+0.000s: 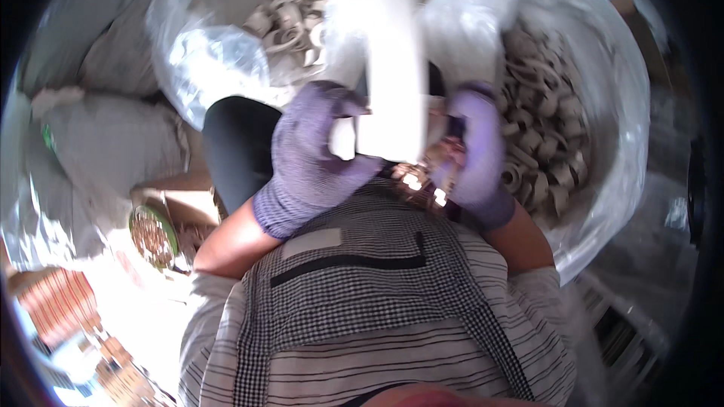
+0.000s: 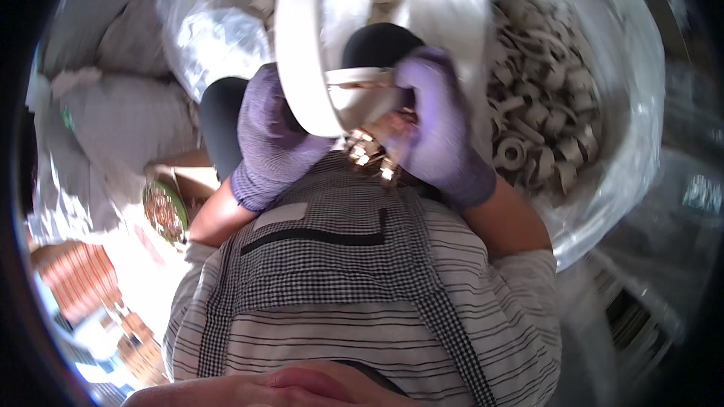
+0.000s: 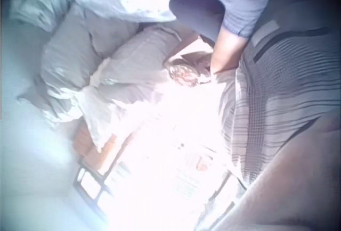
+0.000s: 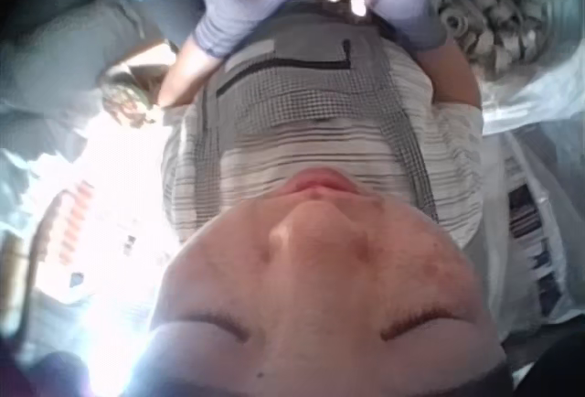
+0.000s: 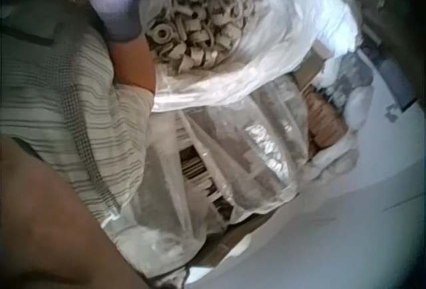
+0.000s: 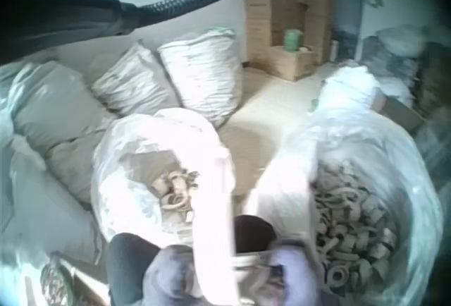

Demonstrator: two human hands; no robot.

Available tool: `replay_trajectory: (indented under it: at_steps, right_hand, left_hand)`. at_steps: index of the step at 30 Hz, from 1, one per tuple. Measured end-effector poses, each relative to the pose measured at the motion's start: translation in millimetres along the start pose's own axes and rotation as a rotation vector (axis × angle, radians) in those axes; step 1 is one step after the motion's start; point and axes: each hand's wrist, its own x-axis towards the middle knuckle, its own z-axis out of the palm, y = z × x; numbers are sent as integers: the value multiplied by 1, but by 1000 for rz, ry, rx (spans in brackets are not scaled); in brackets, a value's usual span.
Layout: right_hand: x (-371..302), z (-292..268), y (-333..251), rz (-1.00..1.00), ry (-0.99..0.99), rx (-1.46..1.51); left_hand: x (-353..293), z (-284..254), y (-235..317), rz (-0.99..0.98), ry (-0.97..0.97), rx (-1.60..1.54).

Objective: The person sits on the floor and repeatedly picks up white plastic components and copper wire rings. They insert the rings into the plastic parts and place the assembled units into a plastic bag. The person continues this repetitive assembly process throughout the clip.

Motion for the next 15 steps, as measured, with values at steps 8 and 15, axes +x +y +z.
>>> replay_trajectory:
  at_steps: [8,15]
  right_hand:
    - [10,-49,-65,-249,233,-536]
    - [-84,-228,-24,646,545,-910]
  left_hand:
    - [23,7,-139,-657,-306,-554]
    - [30,1,-318,-1403,133,-947]
